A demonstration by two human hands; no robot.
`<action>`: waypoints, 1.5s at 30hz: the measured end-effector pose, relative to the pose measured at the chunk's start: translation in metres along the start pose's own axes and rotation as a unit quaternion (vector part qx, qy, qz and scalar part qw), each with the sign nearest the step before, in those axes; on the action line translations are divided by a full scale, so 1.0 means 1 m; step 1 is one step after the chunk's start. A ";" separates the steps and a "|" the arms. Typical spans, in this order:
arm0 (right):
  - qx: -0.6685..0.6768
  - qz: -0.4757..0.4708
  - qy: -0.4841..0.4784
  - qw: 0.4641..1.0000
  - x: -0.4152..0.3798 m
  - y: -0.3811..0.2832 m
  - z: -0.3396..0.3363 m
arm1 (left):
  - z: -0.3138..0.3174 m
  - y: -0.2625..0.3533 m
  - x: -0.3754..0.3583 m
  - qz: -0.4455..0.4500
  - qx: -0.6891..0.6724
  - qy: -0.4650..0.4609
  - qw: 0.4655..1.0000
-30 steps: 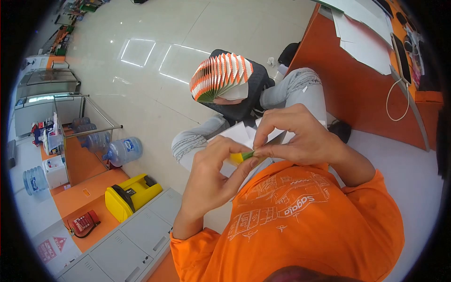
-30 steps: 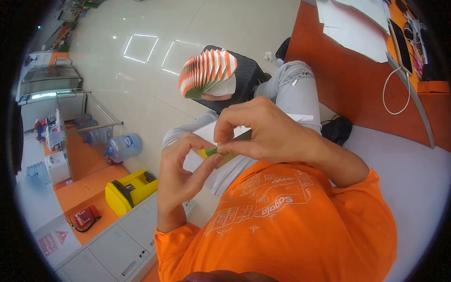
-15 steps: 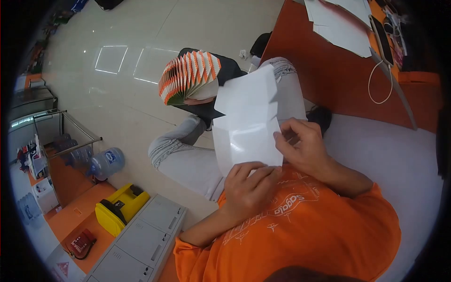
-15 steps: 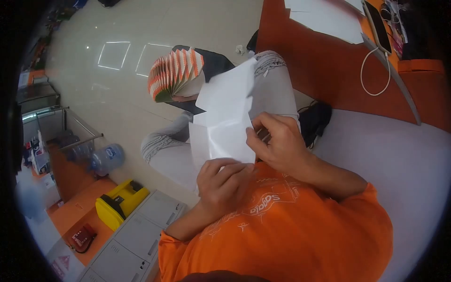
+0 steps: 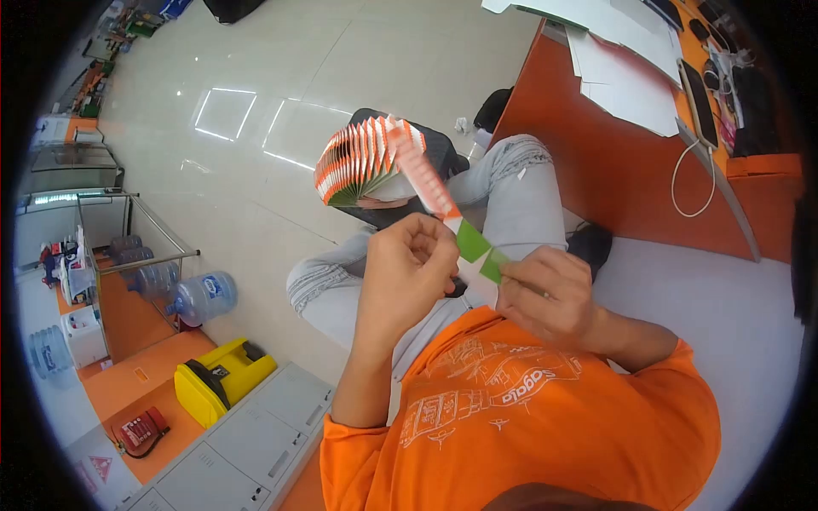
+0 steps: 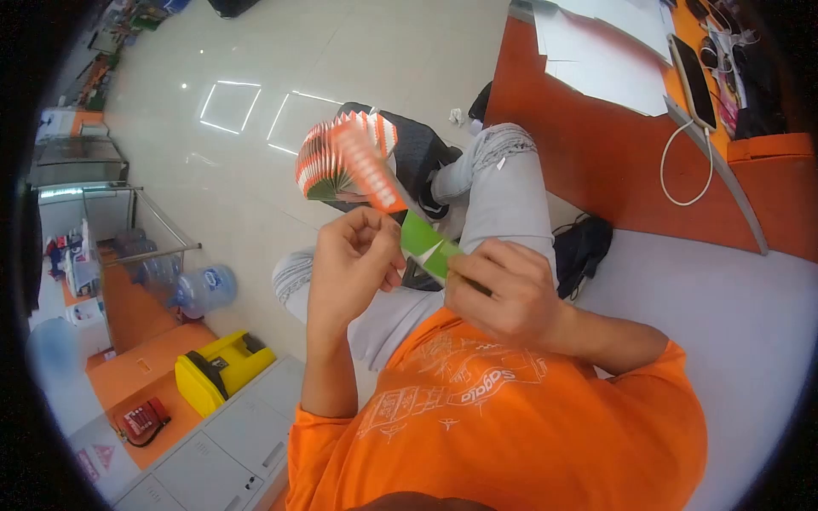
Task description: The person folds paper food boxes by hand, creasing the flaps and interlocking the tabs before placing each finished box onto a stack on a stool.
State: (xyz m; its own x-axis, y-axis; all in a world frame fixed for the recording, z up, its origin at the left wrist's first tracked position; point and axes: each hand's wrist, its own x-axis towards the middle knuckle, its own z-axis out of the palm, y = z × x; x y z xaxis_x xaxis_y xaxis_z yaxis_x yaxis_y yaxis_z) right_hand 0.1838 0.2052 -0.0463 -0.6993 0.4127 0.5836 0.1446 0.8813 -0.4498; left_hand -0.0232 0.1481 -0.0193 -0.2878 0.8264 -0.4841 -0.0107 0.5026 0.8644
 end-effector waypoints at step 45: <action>0.276 0.210 0.051 0.936 0.021 0.017 0.009 | 0.009 -0.090 0.007 0.318 -0.017 0.087 0.944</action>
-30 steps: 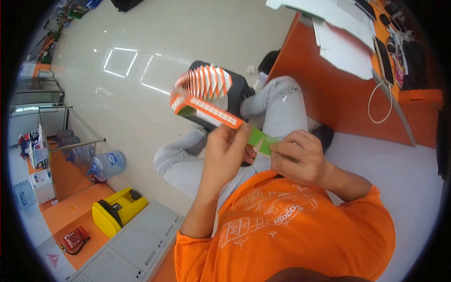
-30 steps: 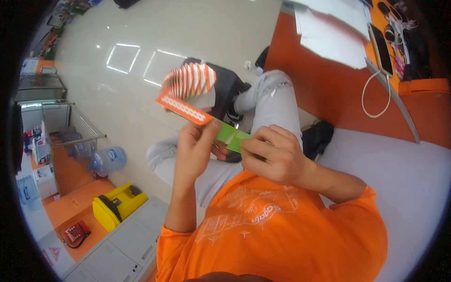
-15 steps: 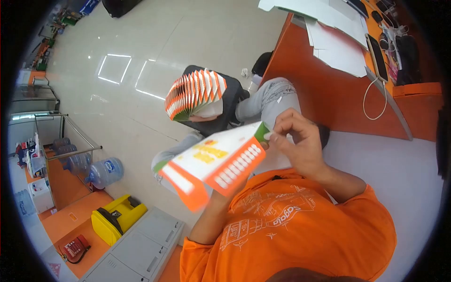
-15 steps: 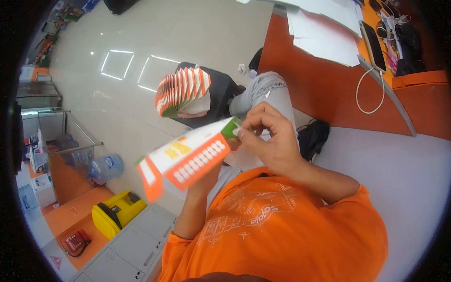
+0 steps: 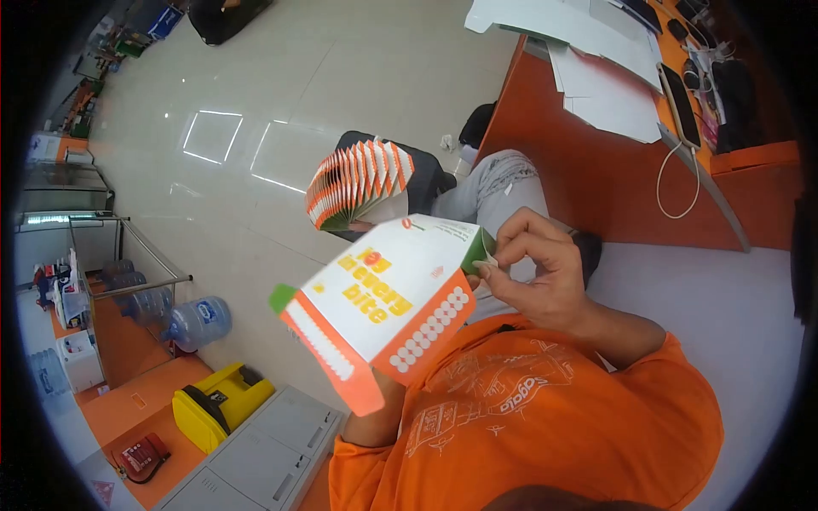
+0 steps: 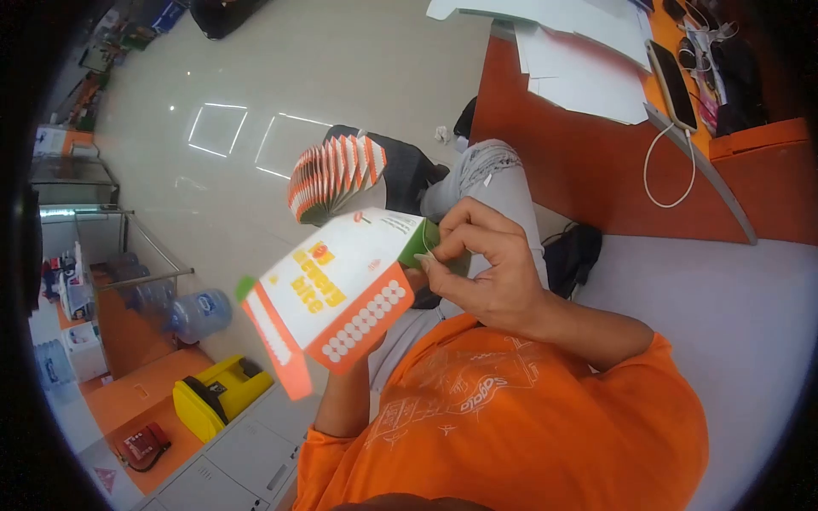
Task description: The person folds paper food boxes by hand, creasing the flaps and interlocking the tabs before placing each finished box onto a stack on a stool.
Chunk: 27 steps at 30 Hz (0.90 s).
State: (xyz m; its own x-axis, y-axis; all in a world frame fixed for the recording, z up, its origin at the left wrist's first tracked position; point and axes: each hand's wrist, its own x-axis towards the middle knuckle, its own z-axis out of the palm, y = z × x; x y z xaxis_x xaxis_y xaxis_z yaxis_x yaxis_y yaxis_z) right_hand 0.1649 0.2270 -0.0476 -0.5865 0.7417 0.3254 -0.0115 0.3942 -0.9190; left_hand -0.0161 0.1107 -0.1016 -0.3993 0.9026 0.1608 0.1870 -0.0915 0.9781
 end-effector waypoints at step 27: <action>0.083 0.088 -0.138 0.983 0.022 0.002 -0.007 | 0.003 0.010 0.002 -0.008 -0.026 0.005 1.000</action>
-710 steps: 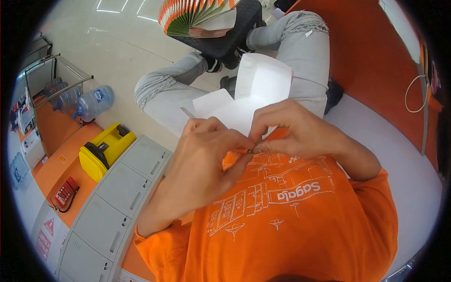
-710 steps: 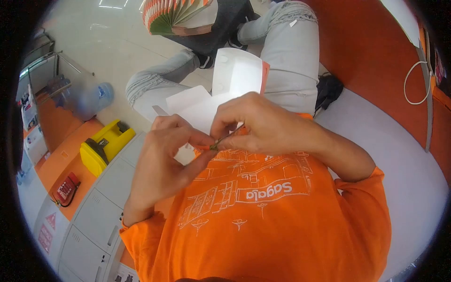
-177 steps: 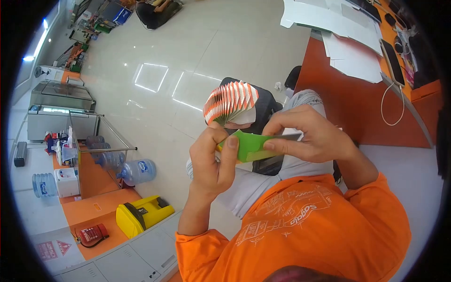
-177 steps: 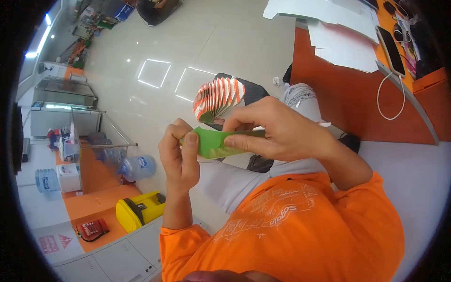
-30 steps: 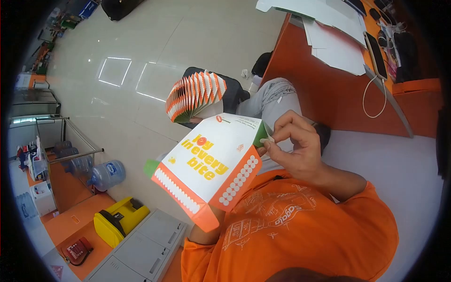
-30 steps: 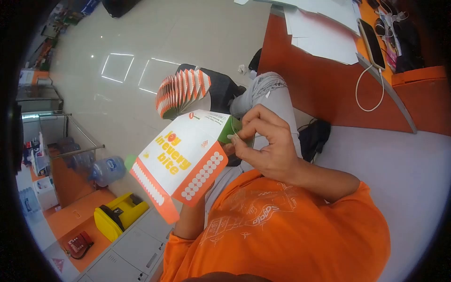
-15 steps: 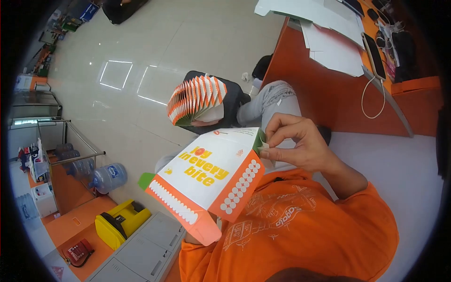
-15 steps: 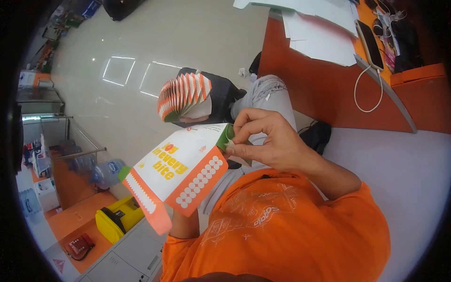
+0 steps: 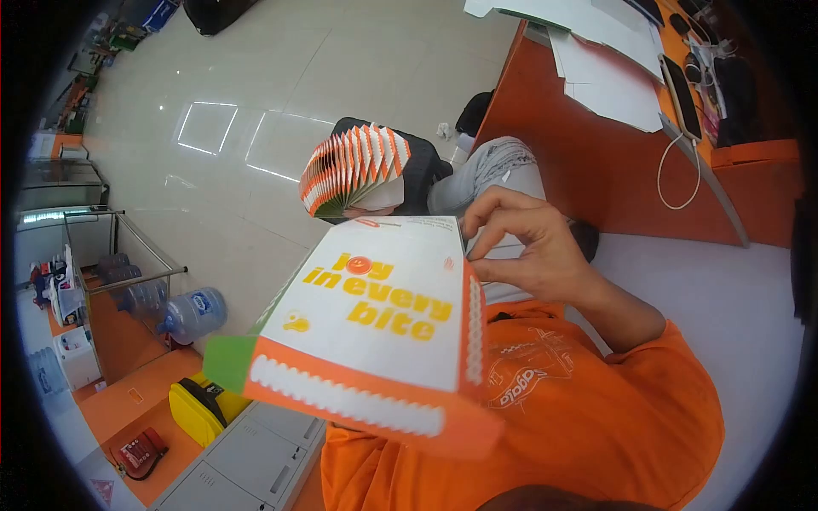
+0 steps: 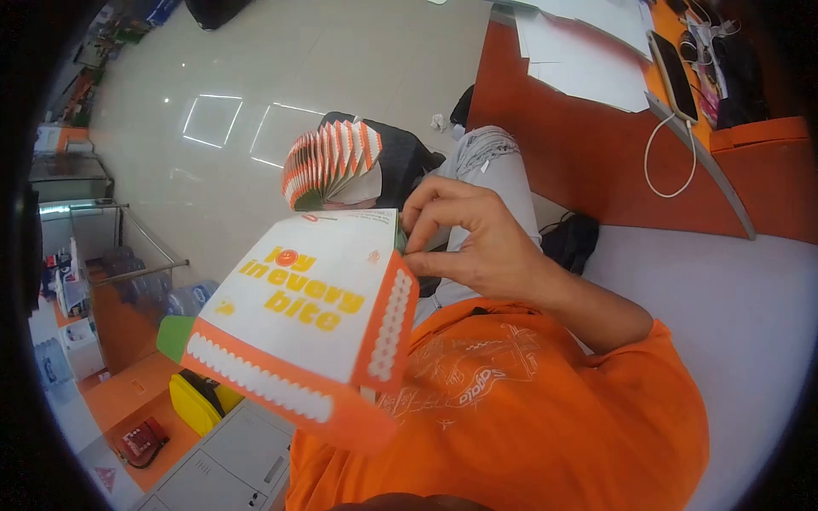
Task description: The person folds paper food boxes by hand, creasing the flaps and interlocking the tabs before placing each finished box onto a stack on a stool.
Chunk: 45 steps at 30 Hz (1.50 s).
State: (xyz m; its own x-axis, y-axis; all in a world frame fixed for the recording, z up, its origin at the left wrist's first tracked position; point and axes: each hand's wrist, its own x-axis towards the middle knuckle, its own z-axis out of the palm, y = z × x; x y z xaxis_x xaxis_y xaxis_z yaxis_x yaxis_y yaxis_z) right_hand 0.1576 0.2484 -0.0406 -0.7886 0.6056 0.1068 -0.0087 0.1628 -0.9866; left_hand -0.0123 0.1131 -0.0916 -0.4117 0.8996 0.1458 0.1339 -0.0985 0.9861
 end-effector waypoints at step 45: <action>0.101 0.087 -0.279 0.951 0.001 0.000 0.037 | -0.088 0.139 0.005 -0.016 0.479 -0.382 0.790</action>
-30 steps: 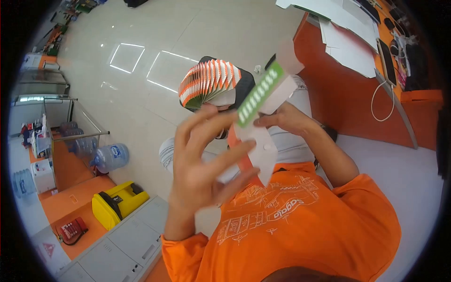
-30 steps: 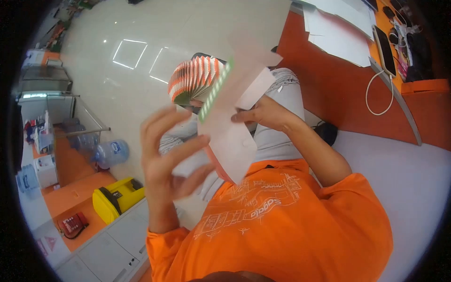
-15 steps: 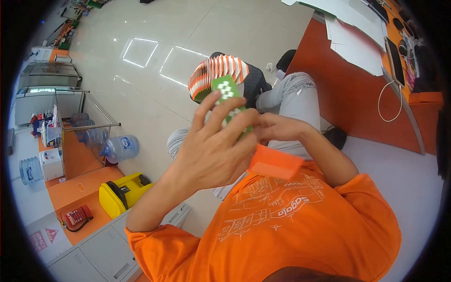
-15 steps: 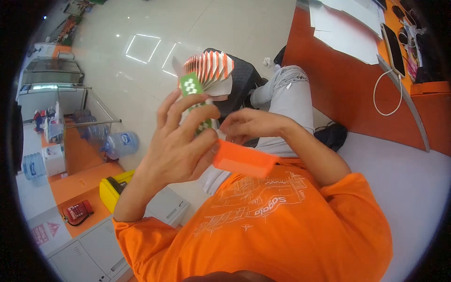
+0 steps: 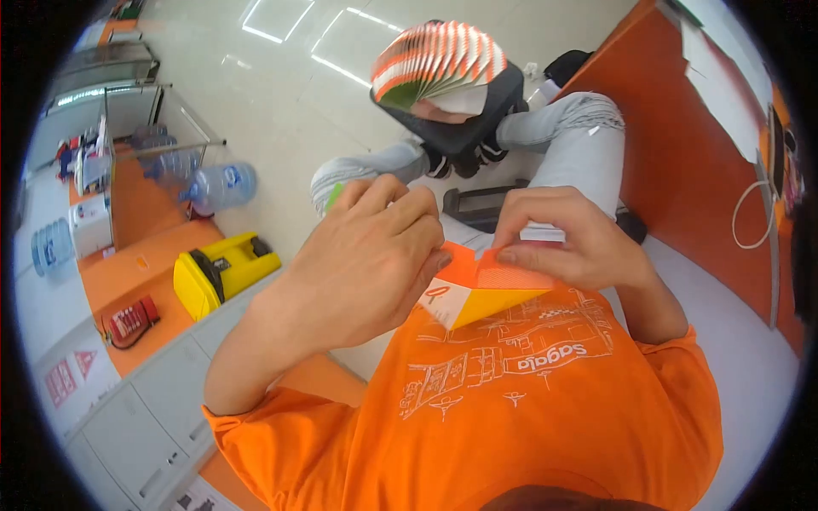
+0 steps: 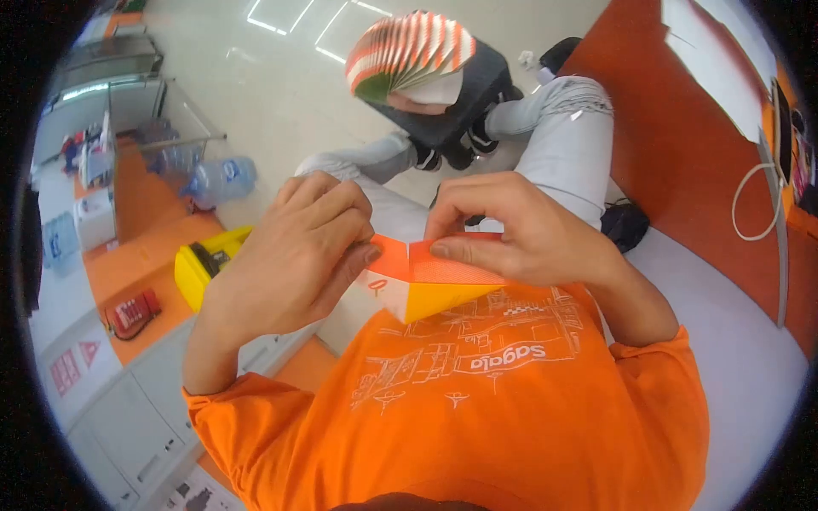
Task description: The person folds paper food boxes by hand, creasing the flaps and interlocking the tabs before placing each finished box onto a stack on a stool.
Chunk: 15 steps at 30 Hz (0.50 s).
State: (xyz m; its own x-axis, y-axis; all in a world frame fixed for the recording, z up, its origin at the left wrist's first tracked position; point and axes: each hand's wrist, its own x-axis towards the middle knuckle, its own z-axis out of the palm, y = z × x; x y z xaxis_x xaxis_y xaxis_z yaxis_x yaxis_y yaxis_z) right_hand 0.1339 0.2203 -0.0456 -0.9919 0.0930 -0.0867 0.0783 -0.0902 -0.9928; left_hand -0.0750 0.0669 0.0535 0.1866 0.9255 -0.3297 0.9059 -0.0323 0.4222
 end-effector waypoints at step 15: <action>-0.451 -0.289 -0.010 0.844 -0.008 -0.018 0.029 | 0.029 -0.009 0.010 -0.010 -0.141 -0.176 0.974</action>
State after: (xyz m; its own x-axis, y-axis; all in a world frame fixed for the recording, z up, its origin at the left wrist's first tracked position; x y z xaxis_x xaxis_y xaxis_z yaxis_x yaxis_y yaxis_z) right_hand 0.1377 0.1928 -0.0249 -0.8910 -0.1550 0.4268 -0.3848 0.7566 -0.5287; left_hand -0.0703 0.0660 0.0223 0.3336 0.7367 -0.5882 0.7793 0.1356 0.6118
